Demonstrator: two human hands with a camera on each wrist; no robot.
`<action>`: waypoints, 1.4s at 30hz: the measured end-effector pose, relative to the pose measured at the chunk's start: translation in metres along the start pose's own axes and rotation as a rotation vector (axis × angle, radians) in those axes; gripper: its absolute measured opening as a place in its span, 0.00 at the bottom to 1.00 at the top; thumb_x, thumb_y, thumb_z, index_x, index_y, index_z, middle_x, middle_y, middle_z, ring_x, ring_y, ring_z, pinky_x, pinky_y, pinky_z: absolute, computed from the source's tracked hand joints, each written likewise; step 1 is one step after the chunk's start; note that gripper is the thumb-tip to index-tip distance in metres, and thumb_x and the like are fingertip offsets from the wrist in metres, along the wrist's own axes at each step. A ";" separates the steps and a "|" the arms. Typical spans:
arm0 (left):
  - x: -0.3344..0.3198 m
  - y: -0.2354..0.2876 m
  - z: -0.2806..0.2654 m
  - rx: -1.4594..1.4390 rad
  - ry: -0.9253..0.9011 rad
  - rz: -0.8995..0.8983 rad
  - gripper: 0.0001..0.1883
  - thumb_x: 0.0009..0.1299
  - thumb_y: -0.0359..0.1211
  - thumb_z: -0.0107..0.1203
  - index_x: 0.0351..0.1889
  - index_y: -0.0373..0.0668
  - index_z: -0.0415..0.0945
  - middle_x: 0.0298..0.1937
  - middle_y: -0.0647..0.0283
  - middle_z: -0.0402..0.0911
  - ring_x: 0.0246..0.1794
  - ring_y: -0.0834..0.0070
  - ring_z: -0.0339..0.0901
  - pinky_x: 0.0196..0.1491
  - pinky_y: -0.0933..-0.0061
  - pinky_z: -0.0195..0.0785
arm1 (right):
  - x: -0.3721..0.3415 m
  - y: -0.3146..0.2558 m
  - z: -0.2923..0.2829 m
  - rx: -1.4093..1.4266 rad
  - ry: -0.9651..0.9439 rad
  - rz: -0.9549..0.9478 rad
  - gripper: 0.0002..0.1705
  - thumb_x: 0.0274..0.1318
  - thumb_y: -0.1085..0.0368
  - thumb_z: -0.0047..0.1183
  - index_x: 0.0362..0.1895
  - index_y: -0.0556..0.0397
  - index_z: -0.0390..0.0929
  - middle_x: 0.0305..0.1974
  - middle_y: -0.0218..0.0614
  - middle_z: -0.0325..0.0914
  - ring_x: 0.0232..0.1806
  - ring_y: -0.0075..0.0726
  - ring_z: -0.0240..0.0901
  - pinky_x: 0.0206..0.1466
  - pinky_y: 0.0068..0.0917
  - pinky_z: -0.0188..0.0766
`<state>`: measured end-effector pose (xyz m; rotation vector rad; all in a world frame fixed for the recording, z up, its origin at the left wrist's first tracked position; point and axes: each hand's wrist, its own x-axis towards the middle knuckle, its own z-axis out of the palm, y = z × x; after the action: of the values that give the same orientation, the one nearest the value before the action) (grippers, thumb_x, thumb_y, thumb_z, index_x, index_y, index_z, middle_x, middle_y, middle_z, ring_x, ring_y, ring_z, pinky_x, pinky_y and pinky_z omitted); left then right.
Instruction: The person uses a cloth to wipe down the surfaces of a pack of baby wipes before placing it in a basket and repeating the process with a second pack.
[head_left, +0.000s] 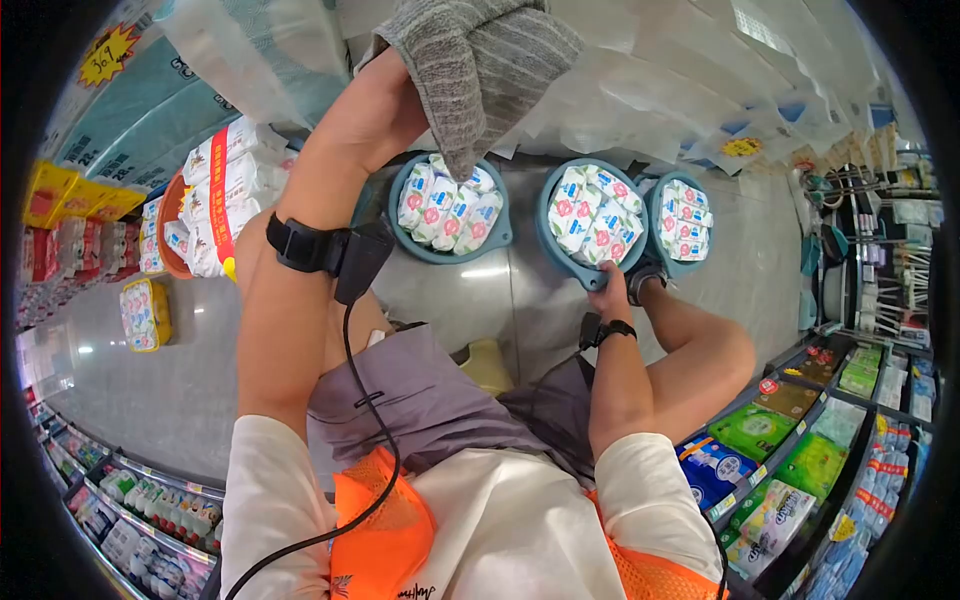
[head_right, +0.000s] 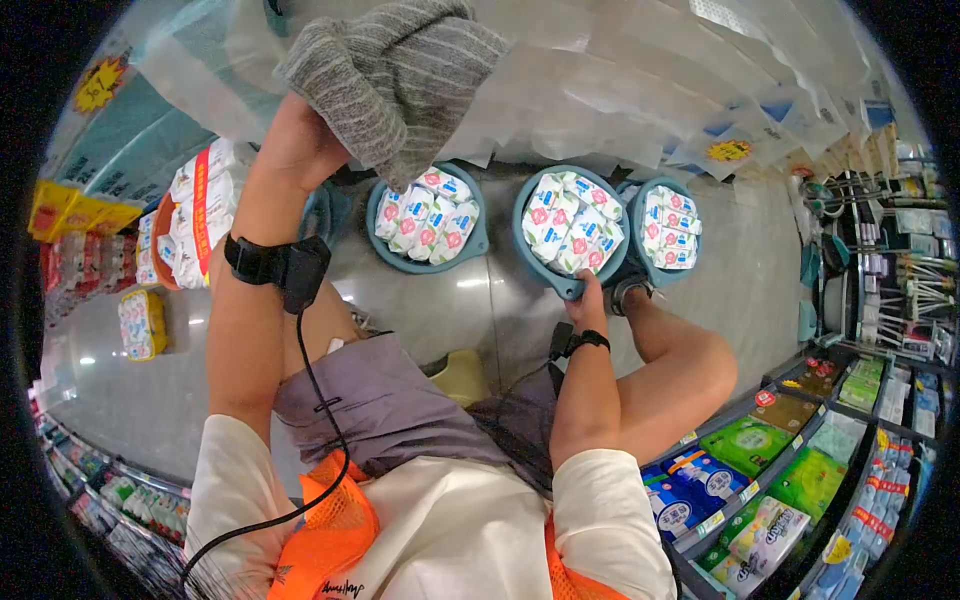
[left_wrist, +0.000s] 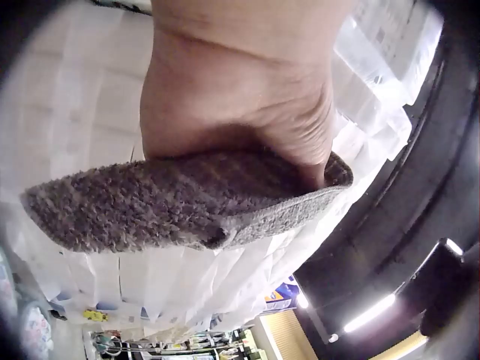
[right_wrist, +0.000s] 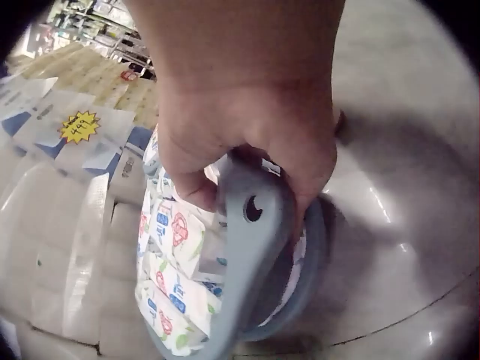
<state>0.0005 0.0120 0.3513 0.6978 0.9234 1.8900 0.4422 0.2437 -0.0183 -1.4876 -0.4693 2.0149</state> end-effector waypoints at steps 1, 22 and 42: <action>0.001 0.000 0.002 0.002 0.004 -0.012 0.28 0.82 0.47 0.55 0.72 0.39 0.73 0.69 0.55 0.80 0.69 0.59 0.78 0.74 0.51 0.70 | 0.000 -0.003 0.004 0.012 0.015 0.024 0.22 0.63 0.68 0.55 0.61 0.59 0.75 0.59 0.42 0.81 0.58 0.49 0.81 0.65 0.46 0.80; -0.002 0.015 0.015 -0.045 -0.117 -0.034 0.25 0.84 0.44 0.53 0.73 0.41 0.73 0.67 0.62 0.82 0.65 0.70 0.79 0.70 0.62 0.70 | -0.078 -0.008 0.050 -0.387 -0.081 -0.149 0.06 0.56 0.73 0.58 0.39 0.56 0.79 0.35 0.30 0.79 0.35 0.32 0.77 0.39 0.32 0.72; -0.012 0.034 0.000 -0.090 0.090 -0.018 0.24 0.83 0.46 0.55 0.69 0.42 0.78 0.63 0.62 0.85 0.63 0.70 0.82 0.67 0.62 0.72 | -0.066 0.128 0.198 -0.466 -0.432 0.074 0.17 0.59 0.73 0.58 0.53 0.51 0.76 0.46 0.32 0.81 0.44 0.33 0.77 0.41 0.36 0.69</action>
<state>-0.0096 -0.0098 0.3781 0.5534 0.8921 1.9477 0.2368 0.1150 0.0170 -1.3203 -1.1395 2.4059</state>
